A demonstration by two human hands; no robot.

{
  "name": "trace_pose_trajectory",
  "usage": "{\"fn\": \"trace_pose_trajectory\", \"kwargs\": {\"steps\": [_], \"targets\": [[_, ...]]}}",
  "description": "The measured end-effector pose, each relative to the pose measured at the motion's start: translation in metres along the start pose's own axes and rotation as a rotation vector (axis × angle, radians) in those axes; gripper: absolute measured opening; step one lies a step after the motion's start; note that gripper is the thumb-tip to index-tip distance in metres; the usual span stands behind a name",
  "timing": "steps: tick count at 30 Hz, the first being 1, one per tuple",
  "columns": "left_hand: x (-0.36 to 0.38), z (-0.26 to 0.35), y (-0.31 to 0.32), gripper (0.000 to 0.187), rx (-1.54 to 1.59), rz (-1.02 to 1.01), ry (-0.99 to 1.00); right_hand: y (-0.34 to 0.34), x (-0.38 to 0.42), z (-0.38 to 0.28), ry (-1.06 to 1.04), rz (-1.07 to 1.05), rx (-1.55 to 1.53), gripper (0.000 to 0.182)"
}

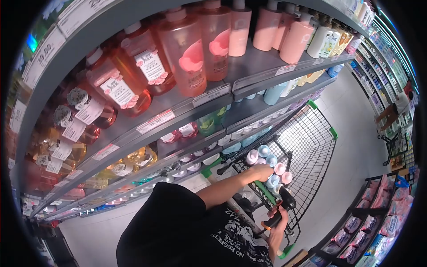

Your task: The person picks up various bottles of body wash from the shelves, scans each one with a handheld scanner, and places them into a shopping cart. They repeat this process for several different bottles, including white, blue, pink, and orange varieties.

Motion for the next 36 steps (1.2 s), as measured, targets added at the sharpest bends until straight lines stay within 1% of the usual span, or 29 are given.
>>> {"fn": "trace_pose_trajectory", "kwargs": {"steps": [2,4,5,6,8,9,10,12,13,14,16,18,19,20,22,23,25,26,27,28,30,31,32,33,35,36], "targets": [[0.009,-0.003,0.0,0.022,0.004,-0.005,-0.008,-0.004,0.002,0.008,-0.013,0.004,-0.011,0.026],[0.021,-0.003,-0.005,0.021,-0.009,0.051,-0.021,0.001,0.009,0.013,0.014,-0.021,0.031,0.025],[0.028,-0.002,-0.007,0.025,-0.004,0.039,-0.032,0.004,0.013,0.015,0.014,-0.025,0.03,0.024],[0.033,-0.003,-0.006,0.025,0.003,0.049,-0.043,0.006,0.014,0.016,0.011,-0.032,0.028,0.024],[0.042,-0.004,-0.006,0.033,0.065,0.058,-0.017,0.002,0.016,0.022,0.015,-0.054,0.028,0.023],[0.053,0.003,-0.018,0.039,0.137,0.093,0.007,0.001,0.017,0.025,0.012,-0.059,0.01,0.022],[0.06,0.005,-0.023,0.039,0.144,0.1,-0.001,0.001,0.02,0.027,0.009,-0.059,-0.009,0.022],[0.071,0.009,-0.038,0.038,0.259,0.319,0.087,0.004,0.024,0.031,0.009,-0.044,-0.002,0.023],[0.081,0.013,-0.05,0.037,0.307,0.37,0.053,0.006,0.027,0.032,0.002,-0.046,0.022,0.023],[0.092,0.012,-0.054,0.035,0.352,0.508,0.079,0.006,0.03,0.032,-0.005,-0.046,0.044,0.024],[0.125,0.01,-0.067,0.031,0.401,0.701,0.093,0.004,0.032,0.036,-0.003,-0.05,0.051,0.025],[0.157,-0.005,-0.068,0.029,0.53,0.837,0.095,0.007,0.032,0.037,-0.031,-0.05,0.041,0.024],[0.174,-0.014,-0.067,0.03,0.562,0.873,-0.013,0.01,0.034,0.038,-0.044,-0.026,0.049,0.025],[0.194,-0.018,-0.067,0.03,0.557,0.883,-0.033,0.009,0.034,0.038,-0.049,-0.04,0.059,0.026],[0.237,-0.024,-0.072,0.028,0.503,0.994,-0.19,0.005,0.032,0.038,-0.056,-0.061,0.054,0.027],[0.254,-0.024,-0.075,0.028,0.499,1.0,-0.201,-0.003,0.028,0.038,-0.027,-0.103,0.047,0.03],[0.287,-0.023,-0.082,0.028,0.338,1.107,-0.264,0.002,0.031,0.033,-0.047,-0.126,0.11,0.032],[0.302,-0.035,-0.072,0.028,0.3,1.274,-0.294,0.003,0.034,0.031,-0.08,-0.14,0.17,0.034],[0.318,-0.031,-0.077,0.023,0.224,1.491,-0.297,0.005,0.033,0.03,-0.097,-0.144,0.207,0.037],[0.338,-0.037,-0.073,0.028,0.199,1.704,-0.335,0.012,0.035,0.028,-0.098,-0.142,0.202,0.037],[0.372,-0.037,-0.068,0.041,-0.042,2.111,-0.487,0.024,0.039,0.025,-0.104,-0.111,0.27,0.039],[0.388,-0.044,-0.064,0.045,-0.096,2.181,-0.612,0.02,0.037,0.025,-0.104,-0.11,0.265,0.039],[0.402,-0.053,-0.059,0.05,-0.15,2.247,-0.738,0.014,0.033,0.026,-0.082,-0.19,0.177,0.038],[0.409,-0.061,-0.06,0.05,-0.15,2.247,-0.733,0.01,0.029,0.027,-0.059,-0.271,0.091,0.038],[0.418,-0.072,-0.067,0.053,-0.337,2.219,-0.991,0.004,0.025,0.028,-0.061,-0.285,0.047,0.037],[0.418,-0.077,-0.076,0.053,-0.335,2.218,-0.984,0.003,0.024,0.028,-0.063,-0.297,0.002,0.037]]}}
Point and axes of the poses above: each hand's wrist, its own x-axis away from the middle knuckle, its own y-axis out of the palm, z = x × y, the point moved 3 cm from there along -x, towards the middle knuckle, and after that the axes turned 9 degrees about y, right-handed, at the moved point
